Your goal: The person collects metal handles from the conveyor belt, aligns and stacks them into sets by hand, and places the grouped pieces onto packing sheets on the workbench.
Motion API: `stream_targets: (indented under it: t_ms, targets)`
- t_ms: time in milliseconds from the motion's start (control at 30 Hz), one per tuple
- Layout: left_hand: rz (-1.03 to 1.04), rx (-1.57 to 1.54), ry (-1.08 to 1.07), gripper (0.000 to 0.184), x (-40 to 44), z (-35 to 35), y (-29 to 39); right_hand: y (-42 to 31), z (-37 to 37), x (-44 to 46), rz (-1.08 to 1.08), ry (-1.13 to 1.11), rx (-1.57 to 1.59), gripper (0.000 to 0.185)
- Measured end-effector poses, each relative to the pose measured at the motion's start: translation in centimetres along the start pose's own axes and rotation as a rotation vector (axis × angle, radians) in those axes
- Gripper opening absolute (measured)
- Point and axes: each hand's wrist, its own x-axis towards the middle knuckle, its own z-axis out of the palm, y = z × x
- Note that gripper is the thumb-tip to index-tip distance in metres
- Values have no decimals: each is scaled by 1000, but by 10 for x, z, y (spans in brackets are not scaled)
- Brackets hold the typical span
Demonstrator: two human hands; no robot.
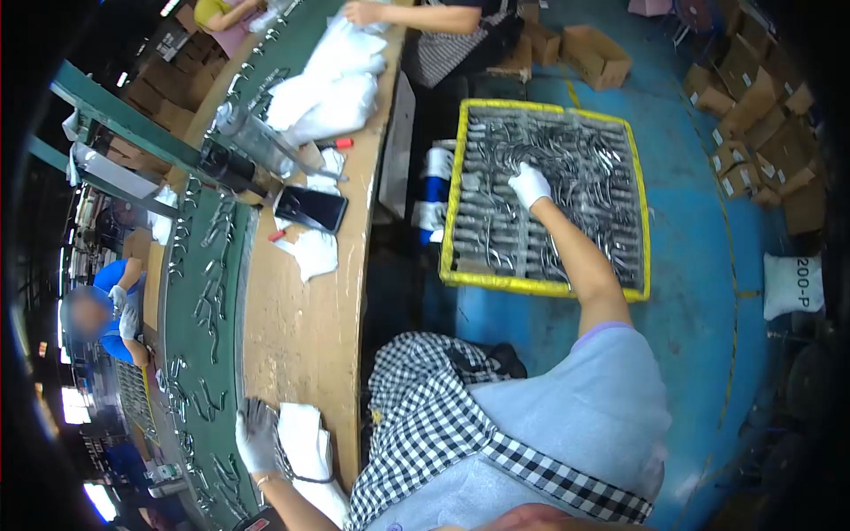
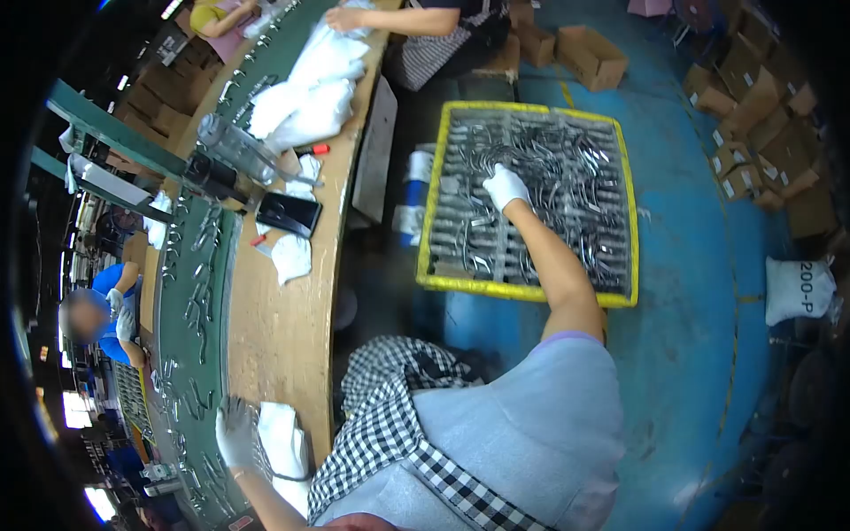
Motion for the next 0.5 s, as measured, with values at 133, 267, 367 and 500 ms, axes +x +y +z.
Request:
stream_targets:
  t_ms: [133, 267, 367, 500]
  targets:
    - [130, 73, 92, 59, -39, -65, 18, -14, 12, 76, -116, -74, -232, 35]
    - [130, 118, 483, 63, -91, -119, 16, -25, 25, 110, 24, -17, -189, 26]
    - [76, 105, 564, 56, -105, -85, 6, -36, 31, 110, 1, -64, -395, 28]
    - [93, 127, 518, 48, -107, -68, 1, -68, 53, 101, -100, 98, -489, 24]
